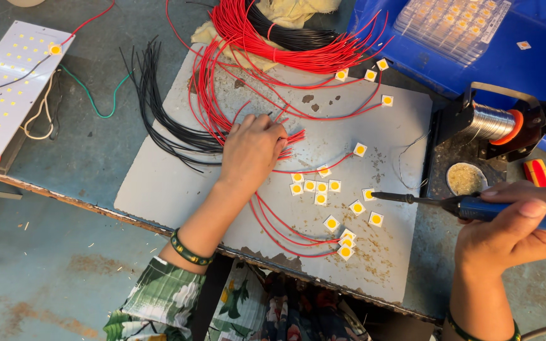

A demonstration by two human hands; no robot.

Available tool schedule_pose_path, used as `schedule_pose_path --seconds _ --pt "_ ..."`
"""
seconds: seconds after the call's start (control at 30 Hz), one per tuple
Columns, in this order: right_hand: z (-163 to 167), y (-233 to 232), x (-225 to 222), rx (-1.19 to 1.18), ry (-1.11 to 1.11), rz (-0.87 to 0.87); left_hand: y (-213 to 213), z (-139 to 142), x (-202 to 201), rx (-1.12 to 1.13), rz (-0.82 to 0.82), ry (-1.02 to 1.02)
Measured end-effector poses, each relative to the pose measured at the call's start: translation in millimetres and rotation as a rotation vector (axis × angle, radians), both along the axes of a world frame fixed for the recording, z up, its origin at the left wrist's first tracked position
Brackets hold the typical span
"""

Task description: The person uses a soldering iron to attach red wires to small square LED modules on a workbench. They repeatedly position each wire, apply the soldering iron, and move to the next LED, continuing the process across multiple units.

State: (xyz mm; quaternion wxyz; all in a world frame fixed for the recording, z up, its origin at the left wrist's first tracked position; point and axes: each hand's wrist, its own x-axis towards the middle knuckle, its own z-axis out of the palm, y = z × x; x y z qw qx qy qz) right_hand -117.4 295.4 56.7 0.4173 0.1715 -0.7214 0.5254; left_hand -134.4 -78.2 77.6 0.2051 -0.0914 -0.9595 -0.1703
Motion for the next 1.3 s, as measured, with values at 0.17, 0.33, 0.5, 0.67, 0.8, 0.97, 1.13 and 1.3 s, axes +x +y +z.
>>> schedule_pose_path --seconds 0.17,0.33,0.5,0.67,0.8,0.97,1.13,1.3 --pt "-2.9 -1.2 3.7 0.022 -0.012 0.029 -5.2 -3.0 -1.5 -0.057 0.006 0.011" --pt "-2.8 -3.8 2.6 -0.003 -0.019 0.060 1.1 -1.4 -5.0 -0.085 -0.021 0.035" --pt "-5.0 -2.7 3.2 -0.027 -0.015 0.066 4.0 11.1 0.1 0.130 -0.101 0.037" --pt "-8.6 -1.0 4.0 -0.079 -0.011 0.093 16.5 14.4 51.5 0.439 -0.278 0.013" --pt "-5.9 -10.9 7.7 -0.142 -0.008 0.162 38.3 10.7 101.0 0.416 -0.215 -0.105" --pt "8.8 -49.2 19.3 -0.144 0.023 0.278 39.2 -0.6 124.5 0.375 -0.179 -0.074" --pt "31.2 -85.3 29.5 -0.063 0.065 0.356 30.2 0.4 127.8 0.330 -0.206 -0.093" --pt "34.5 -109.2 28.4 -0.003 0.038 0.367 23.8 -1.9 121.7 0.295 -0.204 -0.088"
